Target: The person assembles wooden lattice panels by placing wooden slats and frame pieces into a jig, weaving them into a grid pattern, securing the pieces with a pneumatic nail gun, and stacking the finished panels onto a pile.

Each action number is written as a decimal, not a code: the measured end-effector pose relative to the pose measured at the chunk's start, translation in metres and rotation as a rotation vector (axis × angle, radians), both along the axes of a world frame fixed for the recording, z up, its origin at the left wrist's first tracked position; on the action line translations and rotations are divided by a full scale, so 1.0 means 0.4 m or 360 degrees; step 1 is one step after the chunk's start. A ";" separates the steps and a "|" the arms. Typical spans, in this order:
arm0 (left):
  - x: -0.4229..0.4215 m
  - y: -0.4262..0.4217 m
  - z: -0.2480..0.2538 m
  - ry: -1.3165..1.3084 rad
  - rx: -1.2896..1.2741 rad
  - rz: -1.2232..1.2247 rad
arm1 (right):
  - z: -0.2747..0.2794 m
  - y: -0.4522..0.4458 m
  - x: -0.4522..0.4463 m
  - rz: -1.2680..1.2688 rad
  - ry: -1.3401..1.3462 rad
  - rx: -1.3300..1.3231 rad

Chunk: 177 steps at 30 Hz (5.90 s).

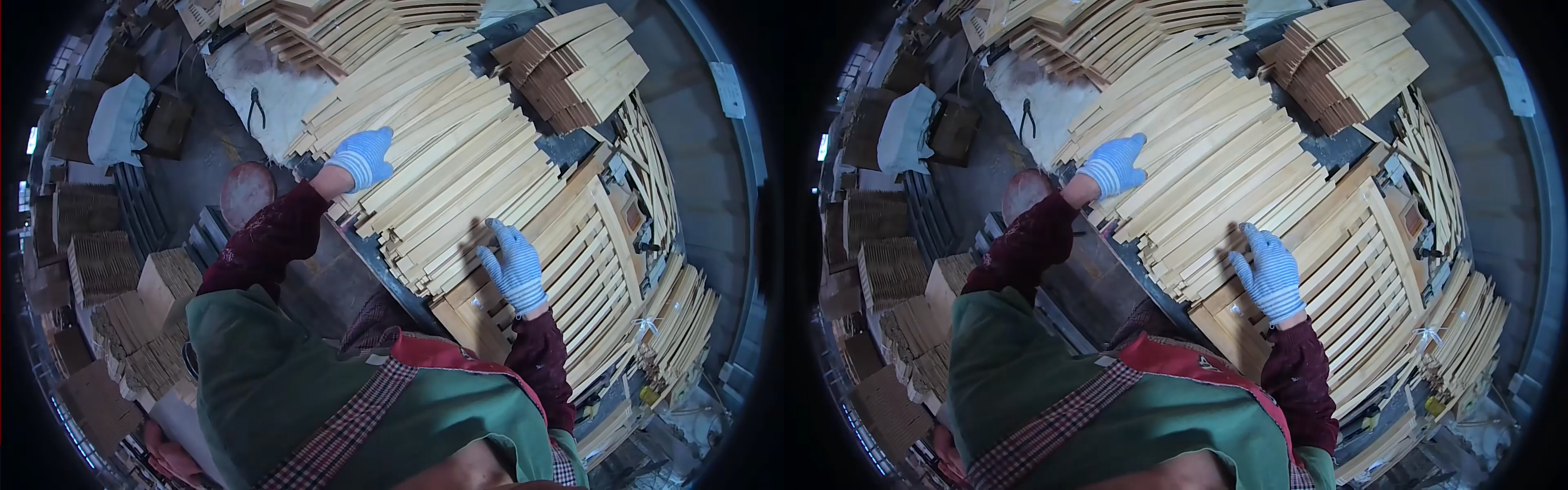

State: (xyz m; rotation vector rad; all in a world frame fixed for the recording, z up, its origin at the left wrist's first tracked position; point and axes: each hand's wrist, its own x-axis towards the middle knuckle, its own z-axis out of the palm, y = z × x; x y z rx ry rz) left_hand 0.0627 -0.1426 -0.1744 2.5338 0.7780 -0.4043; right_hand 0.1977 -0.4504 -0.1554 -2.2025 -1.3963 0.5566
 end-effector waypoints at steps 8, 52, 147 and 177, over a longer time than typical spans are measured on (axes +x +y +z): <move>-0.038 0.080 0.002 -0.0552 -0.0208 -0.0093 | 0.022 -0.047 -0.016 -0.0065 0.0159 0.0076; 0.178 -1.049 -0.045 -0.0673 -0.0564 -0.0692 | -0.066 -0.870 0.481 -0.1346 0.0217 0.0407; 0.245 -0.956 -0.107 -0.0912 -0.0204 -0.1553 | -0.031 -0.856 0.099 -0.0561 -0.0116 -0.0415; 0.403 -0.909 -0.142 -0.0965 0.0058 -0.1436 | -0.050 -0.923 0.212 -0.1175 0.1310 -0.0007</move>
